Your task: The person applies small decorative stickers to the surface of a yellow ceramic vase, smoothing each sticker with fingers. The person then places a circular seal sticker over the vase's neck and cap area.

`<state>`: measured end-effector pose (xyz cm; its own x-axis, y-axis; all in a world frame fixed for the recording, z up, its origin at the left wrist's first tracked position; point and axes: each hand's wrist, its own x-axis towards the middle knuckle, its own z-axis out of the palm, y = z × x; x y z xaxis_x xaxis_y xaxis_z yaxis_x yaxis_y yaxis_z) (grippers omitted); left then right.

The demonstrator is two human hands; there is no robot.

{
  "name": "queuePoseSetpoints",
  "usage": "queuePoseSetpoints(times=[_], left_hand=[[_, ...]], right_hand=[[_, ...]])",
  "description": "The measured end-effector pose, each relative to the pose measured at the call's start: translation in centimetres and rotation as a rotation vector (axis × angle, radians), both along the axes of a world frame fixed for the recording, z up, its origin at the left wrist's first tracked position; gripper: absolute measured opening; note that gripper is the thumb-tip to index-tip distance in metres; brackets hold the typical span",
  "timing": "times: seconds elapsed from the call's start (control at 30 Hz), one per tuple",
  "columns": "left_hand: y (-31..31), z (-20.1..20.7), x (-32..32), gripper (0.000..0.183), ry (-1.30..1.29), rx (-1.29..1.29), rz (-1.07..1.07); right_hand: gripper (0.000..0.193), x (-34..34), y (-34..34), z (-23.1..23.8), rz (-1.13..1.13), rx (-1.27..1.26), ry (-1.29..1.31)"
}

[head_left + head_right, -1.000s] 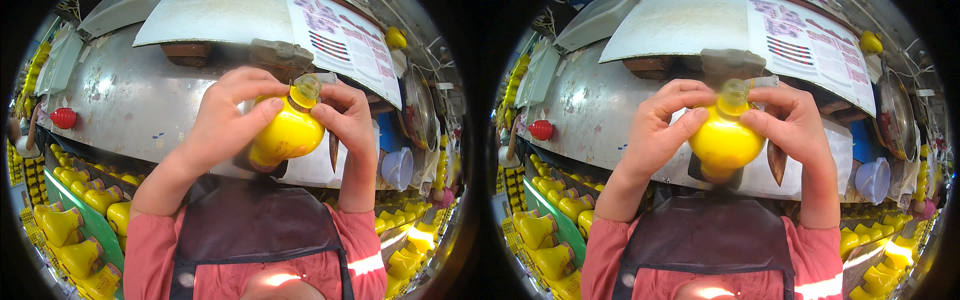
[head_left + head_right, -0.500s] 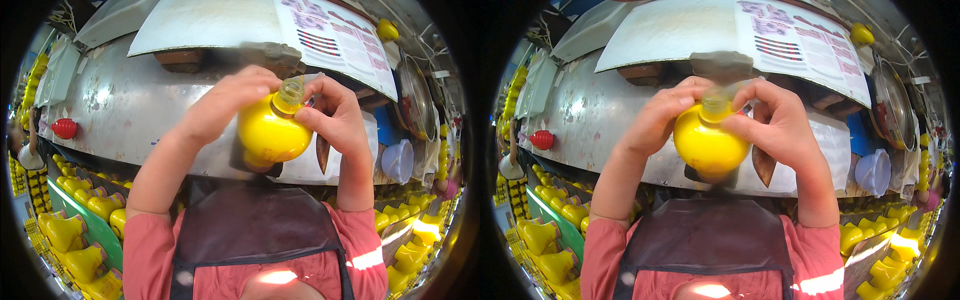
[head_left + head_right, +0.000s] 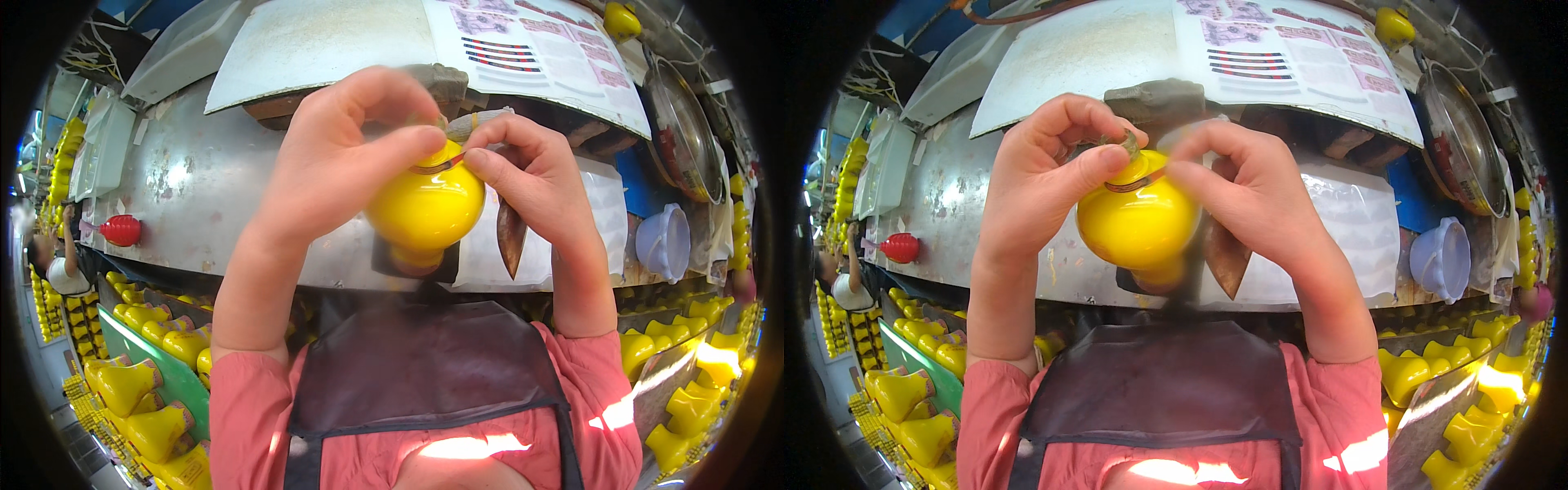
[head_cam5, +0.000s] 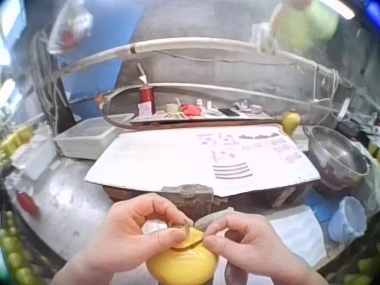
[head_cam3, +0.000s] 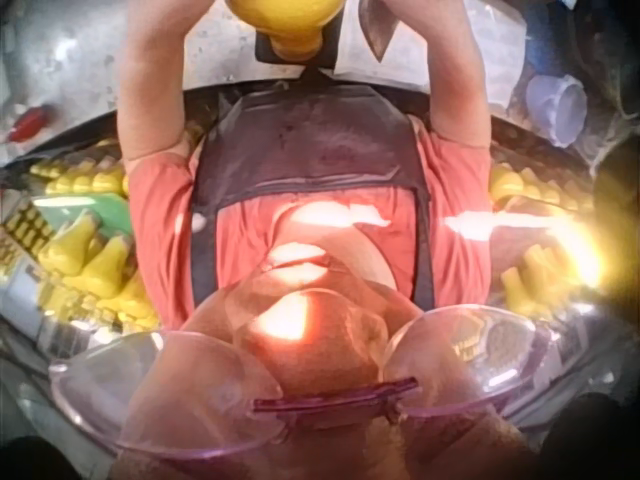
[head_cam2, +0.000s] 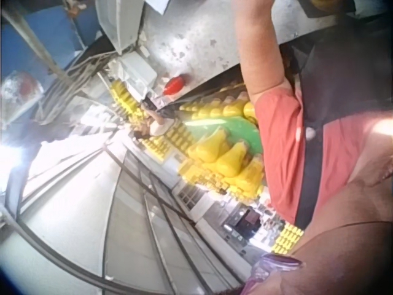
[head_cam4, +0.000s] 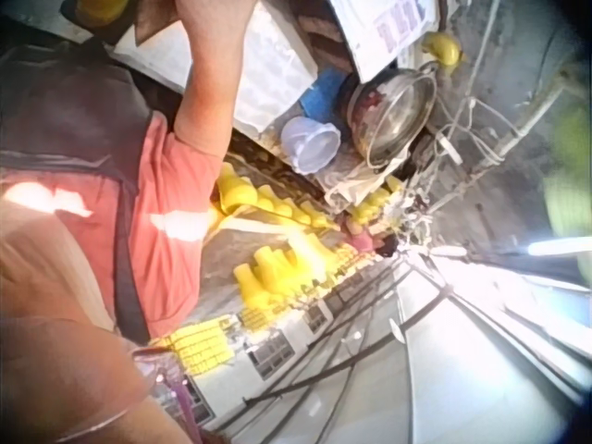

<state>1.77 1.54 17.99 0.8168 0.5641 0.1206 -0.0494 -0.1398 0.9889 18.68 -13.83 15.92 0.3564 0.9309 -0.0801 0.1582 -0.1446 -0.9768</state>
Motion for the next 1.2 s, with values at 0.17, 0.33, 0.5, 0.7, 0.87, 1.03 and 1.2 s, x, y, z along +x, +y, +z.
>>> queuePoseSetpoints(times=[0.17, 0.33, 0.5, 0.7, 0.87, 1.03, 1.2], left_hand=[[-0.6, -0.4, -0.4, 0.018, -0.042, 0.226, 0.023], [-1.0, 0.3, -1.2, 0.015, 0.003, 0.141, -0.013], [-1.2, -0.1, -0.6, 0.016, -0.123, 0.228, 0.020], [-1.6, 0.8, -1.8, 0.021, 0.053, 0.352, 0.007], [-1.6, 0.5, -1.8, 0.022, -0.062, 0.110, -0.037], [-1.4, -0.2, -1.7, 0.018, -0.059, 0.320, 0.021], [-0.7, -0.8, -1.5, 0.021, -0.079, 0.071, 0.010]], right_hand=[[0.010, -0.7, 0.4, 0.5, -0.028, 0.021, -0.057], [0.010, -1.0, 0.4, 1.8, -0.037, -0.005, -0.070], [0.009, -1.6, -0.2, 2.6, -0.046, 0.044, -0.101], [0.008, -1.8, -0.3, 2.0, -0.050, 0.180, -0.298], [0.008, -1.0, -0.6, 1.6, -0.077, 0.095, -0.208], [0.015, -1.0, -0.2, 1.3, 0.001, 0.231, -0.237], [0.019, -0.8, 0.5, 1.4, 0.003, 0.290, -0.427]])
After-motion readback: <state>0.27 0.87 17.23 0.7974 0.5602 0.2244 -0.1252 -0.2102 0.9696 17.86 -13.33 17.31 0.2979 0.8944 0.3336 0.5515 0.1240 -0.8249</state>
